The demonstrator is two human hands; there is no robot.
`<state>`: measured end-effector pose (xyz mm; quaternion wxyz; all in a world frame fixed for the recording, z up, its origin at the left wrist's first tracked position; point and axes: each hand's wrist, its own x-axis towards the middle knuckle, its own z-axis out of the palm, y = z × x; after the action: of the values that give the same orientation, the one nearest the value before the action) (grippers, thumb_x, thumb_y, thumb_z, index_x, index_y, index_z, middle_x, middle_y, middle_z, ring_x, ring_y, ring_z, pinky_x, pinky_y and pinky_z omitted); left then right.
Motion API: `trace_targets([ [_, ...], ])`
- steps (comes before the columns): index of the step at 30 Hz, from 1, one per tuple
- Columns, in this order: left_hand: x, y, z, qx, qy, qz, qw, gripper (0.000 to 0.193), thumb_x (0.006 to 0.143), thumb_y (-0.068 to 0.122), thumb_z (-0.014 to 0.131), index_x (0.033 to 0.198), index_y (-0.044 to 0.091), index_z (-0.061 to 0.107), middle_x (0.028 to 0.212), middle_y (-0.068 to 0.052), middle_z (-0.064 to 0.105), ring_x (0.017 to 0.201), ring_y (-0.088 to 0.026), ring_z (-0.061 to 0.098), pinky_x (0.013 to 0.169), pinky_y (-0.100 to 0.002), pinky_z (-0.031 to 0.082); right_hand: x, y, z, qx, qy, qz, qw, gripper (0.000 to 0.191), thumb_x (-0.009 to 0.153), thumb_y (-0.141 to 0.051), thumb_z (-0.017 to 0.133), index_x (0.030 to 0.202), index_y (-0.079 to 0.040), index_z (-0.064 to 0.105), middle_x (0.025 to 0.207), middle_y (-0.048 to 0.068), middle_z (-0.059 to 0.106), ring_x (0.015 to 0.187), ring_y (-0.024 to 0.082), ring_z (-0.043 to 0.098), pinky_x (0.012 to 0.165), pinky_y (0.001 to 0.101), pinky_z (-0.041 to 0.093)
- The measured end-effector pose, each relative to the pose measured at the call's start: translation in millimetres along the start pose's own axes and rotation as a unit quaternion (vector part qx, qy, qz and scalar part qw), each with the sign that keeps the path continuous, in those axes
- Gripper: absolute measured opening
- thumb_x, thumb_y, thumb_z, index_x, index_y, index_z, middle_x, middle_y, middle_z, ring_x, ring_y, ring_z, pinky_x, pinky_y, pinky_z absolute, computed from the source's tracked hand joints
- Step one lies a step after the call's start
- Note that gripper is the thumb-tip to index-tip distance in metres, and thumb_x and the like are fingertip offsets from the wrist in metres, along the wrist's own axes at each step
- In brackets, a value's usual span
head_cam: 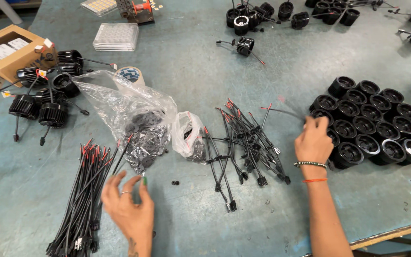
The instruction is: The person repeatedly picks small black plastic pieces and wires from a table, inserts the pieces onto wire ends, and places the assembled units into a pile. The person also organizes wires and occasionally reaches into a box below the table.
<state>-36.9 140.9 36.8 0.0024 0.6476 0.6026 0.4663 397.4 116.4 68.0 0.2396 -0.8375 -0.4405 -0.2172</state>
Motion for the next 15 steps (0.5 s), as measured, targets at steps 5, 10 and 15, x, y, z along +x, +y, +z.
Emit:
trace_targets([
  [5,-2.3,33.1,3.9,-0.175,-0.102,-0.013,0.979,0.013,0.088,0.008,0.074,0.1,0.01,0.076,0.112,-0.002,0.074,0.102,-0.021,0.068,0.086,-0.033,0.055,-9.2,-51.6,-33.8,0.292,0.006,0.005,0.957,0.025,0.104,-0.013,0.053,0.123,-0.005,0.066,0.097,0.015,0.057,0.069,0.034,0.066,0.06,0.0465,0.051],
  [10,-9.9,54.1,4.1,-0.321,-0.27,-0.062,0.906,0.024,0.082,0.001,0.069,0.106,0.002,0.072,0.115,-0.005,0.074,0.069,-0.012,0.074,0.058,-0.025,0.055,-67.8,-128.0,-47.8,0.426,-0.047,-0.218,0.877,0.03,0.104,-0.007,0.05,0.131,-0.004,0.064,0.099,0.015,0.061,0.086,0.031,0.063,0.075,0.0409,0.052],
  [15,-25.9,46.7,19.9,-0.406,-0.281,-0.079,0.866,0.02,0.093,0.005,0.061,0.111,-0.003,0.067,0.101,-0.01,0.072,0.074,-0.013,0.072,0.065,-0.024,0.057,-127.8,-157.0,-59.3,0.412,-0.27,-0.292,0.82,0.054,0.093,-0.001,0.055,0.147,-0.002,0.05,0.105,0.019,0.057,0.073,0.039,0.064,0.061,0.0455,0.052],
])
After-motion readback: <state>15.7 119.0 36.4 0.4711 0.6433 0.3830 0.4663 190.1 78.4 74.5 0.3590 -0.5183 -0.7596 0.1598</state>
